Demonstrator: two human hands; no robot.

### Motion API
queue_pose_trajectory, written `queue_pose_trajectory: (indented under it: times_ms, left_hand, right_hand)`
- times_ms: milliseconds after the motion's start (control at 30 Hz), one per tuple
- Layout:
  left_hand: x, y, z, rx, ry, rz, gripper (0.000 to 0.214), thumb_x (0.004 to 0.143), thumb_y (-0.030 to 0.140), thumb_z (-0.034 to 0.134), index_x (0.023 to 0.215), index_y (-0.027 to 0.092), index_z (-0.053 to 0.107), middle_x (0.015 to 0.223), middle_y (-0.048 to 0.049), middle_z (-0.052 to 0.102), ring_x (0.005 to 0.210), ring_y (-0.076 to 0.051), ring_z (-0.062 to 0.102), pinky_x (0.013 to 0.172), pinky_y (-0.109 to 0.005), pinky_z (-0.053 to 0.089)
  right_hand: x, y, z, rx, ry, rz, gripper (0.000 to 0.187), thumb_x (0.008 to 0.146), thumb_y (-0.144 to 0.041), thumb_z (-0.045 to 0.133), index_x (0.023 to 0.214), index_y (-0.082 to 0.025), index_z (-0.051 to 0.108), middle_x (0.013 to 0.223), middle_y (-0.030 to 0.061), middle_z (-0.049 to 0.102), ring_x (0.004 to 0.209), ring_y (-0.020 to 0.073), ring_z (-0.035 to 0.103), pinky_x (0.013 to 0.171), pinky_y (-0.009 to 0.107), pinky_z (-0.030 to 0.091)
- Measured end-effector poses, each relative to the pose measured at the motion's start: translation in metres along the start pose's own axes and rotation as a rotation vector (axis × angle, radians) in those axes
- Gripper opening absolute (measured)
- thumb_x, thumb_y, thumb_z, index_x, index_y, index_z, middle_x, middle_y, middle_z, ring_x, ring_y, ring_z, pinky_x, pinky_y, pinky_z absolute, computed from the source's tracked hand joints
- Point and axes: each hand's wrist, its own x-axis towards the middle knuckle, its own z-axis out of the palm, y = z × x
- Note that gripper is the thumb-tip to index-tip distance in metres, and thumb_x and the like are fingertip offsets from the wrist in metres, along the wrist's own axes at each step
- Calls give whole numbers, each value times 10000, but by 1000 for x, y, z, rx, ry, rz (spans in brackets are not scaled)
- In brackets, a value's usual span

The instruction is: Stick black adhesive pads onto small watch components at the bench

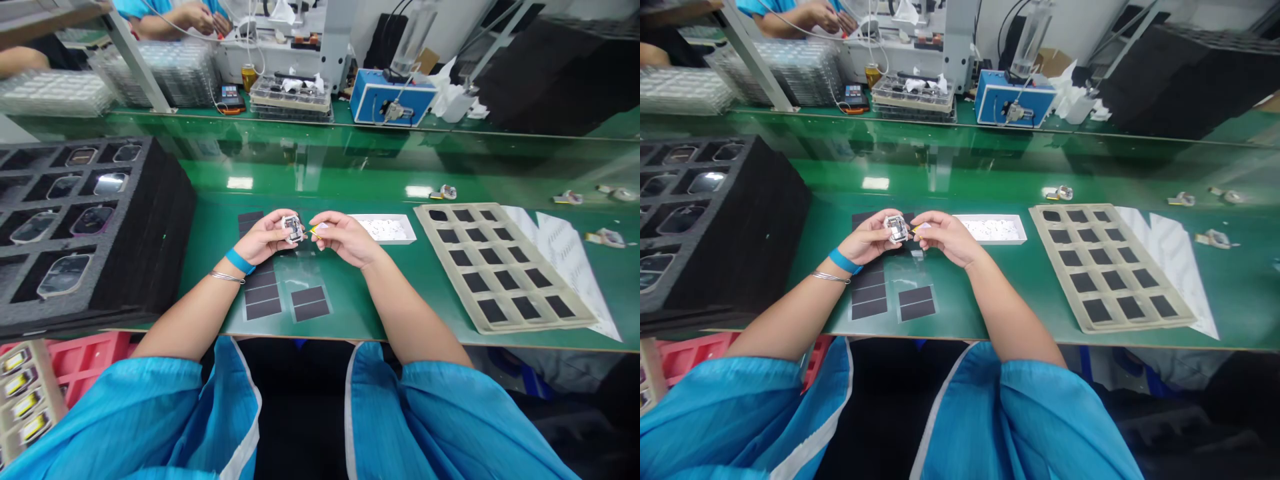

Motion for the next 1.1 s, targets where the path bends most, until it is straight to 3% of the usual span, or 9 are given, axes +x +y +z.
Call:
queue_pose_trajectory:
  times_ms: [100,200,333,567,667,833,933,1000,1100]
  left_hand:
    - [-1,-1,3,10,-49,-69,485,566,164,853,995,179,629,836,-5,688,679,-142,686,601,-224,583]
    - [-2,-1,4,27,-81,-128,470,584,165,845,1004,172,634,843,-22,695,708,-160,697,613,-236,588]
    - [-2,-3,5,49,-90,-211,399,636,150,807,996,152,634,878,-60,711,803,-195,718,684,-260,596]
    - [2,-9,13,105,16,-186,266,689,134,738,931,130,628,785,-59,700,745,-191,717,646,-255,586]
    - [4,-12,17,147,94,-174,173,715,131,701,869,121,622,716,-50,681,658,-168,694,588,-245,574]
    - [6,-5,13,128,279,-151,116,737,81,630,850,110,630,773,-83,707,655,-167,687,594,-270,581]
    - [4,5,3,103,410,-123,104,731,59,615,822,109,624,793,-96,715,717,-180,692,686,-346,602]
    - [3,10,-2,120,419,-158,104,721,49,616,808,105,628,777,-99,713,734,-187,689,734,-390,601]
    - [2,13,-4,159,404,-203,99,720,38,609,790,104,631,736,-90,702,716,-178,682,754,-393,596]
  right_hand:
    - [-2,1,1,-51,-68,-10,353,651,-330,840,938,-179,700,782,19,718,679,120,657,651,250,550]
    - [1,6,4,-239,52,-175,313,701,-425,800,886,-186,720,761,17,687,663,124,625,642,274,539]
    - [7,15,8,-524,198,-422,286,761,-483,741,871,-218,741,890,35,673,837,165,633,740,309,536]
    - [8,27,11,-807,301,-538,195,860,-397,650,900,-228,740,889,42,688,840,179,630,782,336,536]
    - [12,33,11,-831,333,-521,160,851,-336,649,917,-219,735,899,41,686,800,167,631,784,330,536]
    - [23,42,10,-692,408,-350,250,838,-303,624,1058,-196,673,952,49,697,838,170,641,737,308,537]
    - [26,47,15,-855,301,-285,109,836,-243,610,873,-184,693,927,55,687,846,179,635,763,325,531]
    - [26,50,21,-1030,201,-270,91,824,-179,614,780,-186,694,932,62,679,884,195,628,854,371,514]
    - [28,55,28,-1228,172,-267,109,815,-114,618,791,-180,702,988,91,668,977,234,608,986,449,446]
